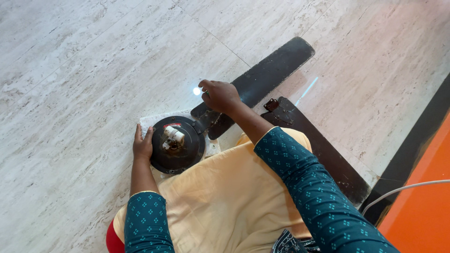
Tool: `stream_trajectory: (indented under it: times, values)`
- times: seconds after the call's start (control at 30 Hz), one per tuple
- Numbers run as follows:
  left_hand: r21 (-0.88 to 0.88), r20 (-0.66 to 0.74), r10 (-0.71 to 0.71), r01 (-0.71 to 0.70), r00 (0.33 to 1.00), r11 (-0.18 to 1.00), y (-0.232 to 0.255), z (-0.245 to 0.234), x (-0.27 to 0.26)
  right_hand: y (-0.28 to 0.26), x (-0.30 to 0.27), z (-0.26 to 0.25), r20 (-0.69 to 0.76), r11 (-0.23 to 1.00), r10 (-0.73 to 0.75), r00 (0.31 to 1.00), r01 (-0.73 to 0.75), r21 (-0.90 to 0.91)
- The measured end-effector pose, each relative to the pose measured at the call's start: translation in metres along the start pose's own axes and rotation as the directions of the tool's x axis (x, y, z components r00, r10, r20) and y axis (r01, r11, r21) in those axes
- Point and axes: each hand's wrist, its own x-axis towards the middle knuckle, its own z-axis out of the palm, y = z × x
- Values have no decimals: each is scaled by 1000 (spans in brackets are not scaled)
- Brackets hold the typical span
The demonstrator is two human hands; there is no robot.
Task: The person uses a screwdriver to remove screws from the central hub of a ceiling fan and detaches one fan blade. The blade is set aside on the floor, and the person continues to loosen additional screws on the hub.
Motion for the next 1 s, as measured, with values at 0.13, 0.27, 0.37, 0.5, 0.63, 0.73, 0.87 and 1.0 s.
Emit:
stream_trajectory:
  times: [0.13,0.27,0.37,0.5,0.63,0.73,0.87,1.0]
  values:
    - [59,-16,-5,6,1000,998,0,0,0,-17,-8,-18,-131,997,-71,989,72,6]
    - [62,-22,-40,41,999,997,4,0,-3,-24,-11,-24,-158,995,-87,984,94,40]
    - [74,-27,-41,43,999,996,8,0,-6,-25,-11,-23,-93,992,-79,993,87,86]
    - [76,-23,-29,31,999,997,10,-1,-7,-25,-11,-20,-19,992,-81,997,82,100]
    - [75,-28,-51,53,998,996,10,-1,-7,-28,-12,-20,47,988,-82,996,75,133]
    - [54,-27,-29,30,999,998,10,1,-6,-32,-14,-19,95,985,-106,990,91,145]
    - [58,-27,-46,48,999,997,7,0,-6,-34,-18,-16,129,982,-138,982,119,147]
    - [79,-32,6,-3,999,997,4,0,-3,-36,-19,-14,145,984,-141,979,122,133]
